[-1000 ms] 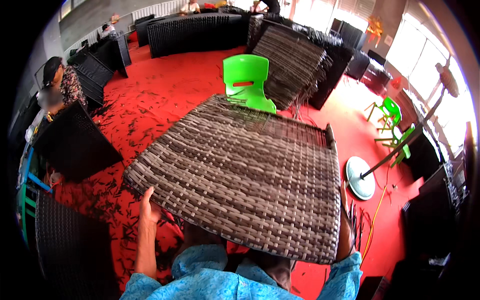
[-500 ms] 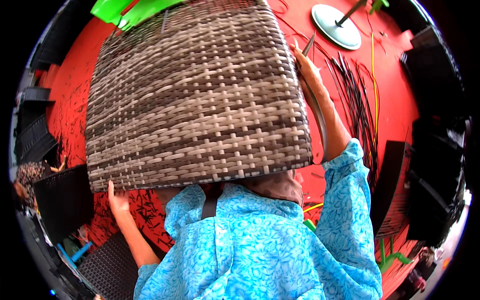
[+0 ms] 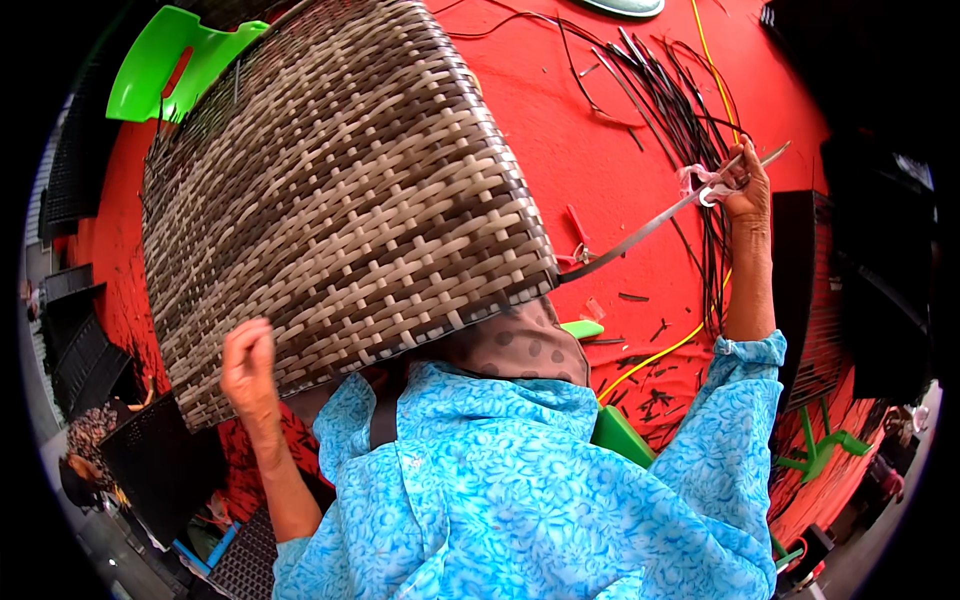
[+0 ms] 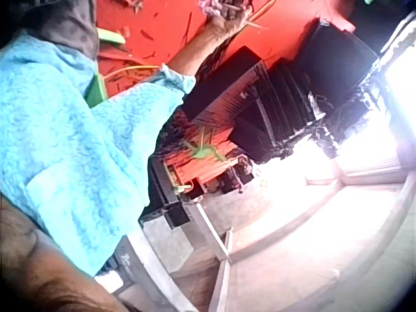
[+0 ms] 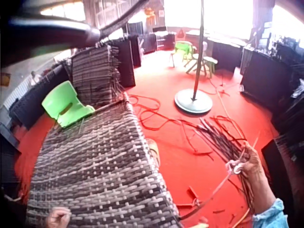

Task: The person weaves plastic wicker strips into the edge of a woven panel by hand and using a flat metal tool, then trims excess strips with scissors.

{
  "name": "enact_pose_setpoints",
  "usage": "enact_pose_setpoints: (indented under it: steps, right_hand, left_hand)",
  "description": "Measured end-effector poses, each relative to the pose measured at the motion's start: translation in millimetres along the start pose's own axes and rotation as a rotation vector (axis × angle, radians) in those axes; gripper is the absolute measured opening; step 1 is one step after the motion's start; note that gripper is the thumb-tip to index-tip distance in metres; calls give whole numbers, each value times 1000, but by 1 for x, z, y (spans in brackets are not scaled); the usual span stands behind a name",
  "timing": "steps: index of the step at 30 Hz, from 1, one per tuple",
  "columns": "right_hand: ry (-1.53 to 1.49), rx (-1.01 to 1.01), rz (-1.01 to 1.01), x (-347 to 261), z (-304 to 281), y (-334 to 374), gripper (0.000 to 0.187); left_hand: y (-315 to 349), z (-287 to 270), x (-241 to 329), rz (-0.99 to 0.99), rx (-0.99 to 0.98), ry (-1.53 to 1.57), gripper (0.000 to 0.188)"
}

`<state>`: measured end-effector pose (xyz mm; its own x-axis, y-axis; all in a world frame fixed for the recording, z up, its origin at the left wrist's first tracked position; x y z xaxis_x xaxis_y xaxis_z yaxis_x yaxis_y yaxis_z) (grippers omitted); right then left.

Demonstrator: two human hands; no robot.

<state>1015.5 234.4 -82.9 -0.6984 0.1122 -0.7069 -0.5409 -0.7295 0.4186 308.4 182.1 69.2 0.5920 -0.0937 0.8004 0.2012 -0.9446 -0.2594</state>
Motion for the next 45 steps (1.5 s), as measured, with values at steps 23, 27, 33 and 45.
enact_pose_setpoints:
  steps: [23,27,33,45]
  right_hand:
    - [39,164,381,209,-144,75,15]
    - [-7,272,443,240,-190,77,12]
    - [-99,300,512,266,-182,93,12]
    - [-216,222,518,275,-193,96,13]
  left_hand:
    - [56,201,163,542,-487,-41,21]
    - [72,192,174,829,-375,-74,30]
    - [75,192,171,832,-349,-96,33]
    - [77,191,167,831,-300,-95,40]
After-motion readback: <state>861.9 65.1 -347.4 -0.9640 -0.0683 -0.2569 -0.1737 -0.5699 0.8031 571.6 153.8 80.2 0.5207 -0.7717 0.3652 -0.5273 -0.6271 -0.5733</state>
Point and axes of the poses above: each hand's wrist, its own y-axis away from the middle knuckle, its own z-axis out of the palm, x = y × z, the point moved 9 cm from there along -y, towards the middle knuckle, and after that the axes turned 10 degrees about x, right-handed, at the moved point
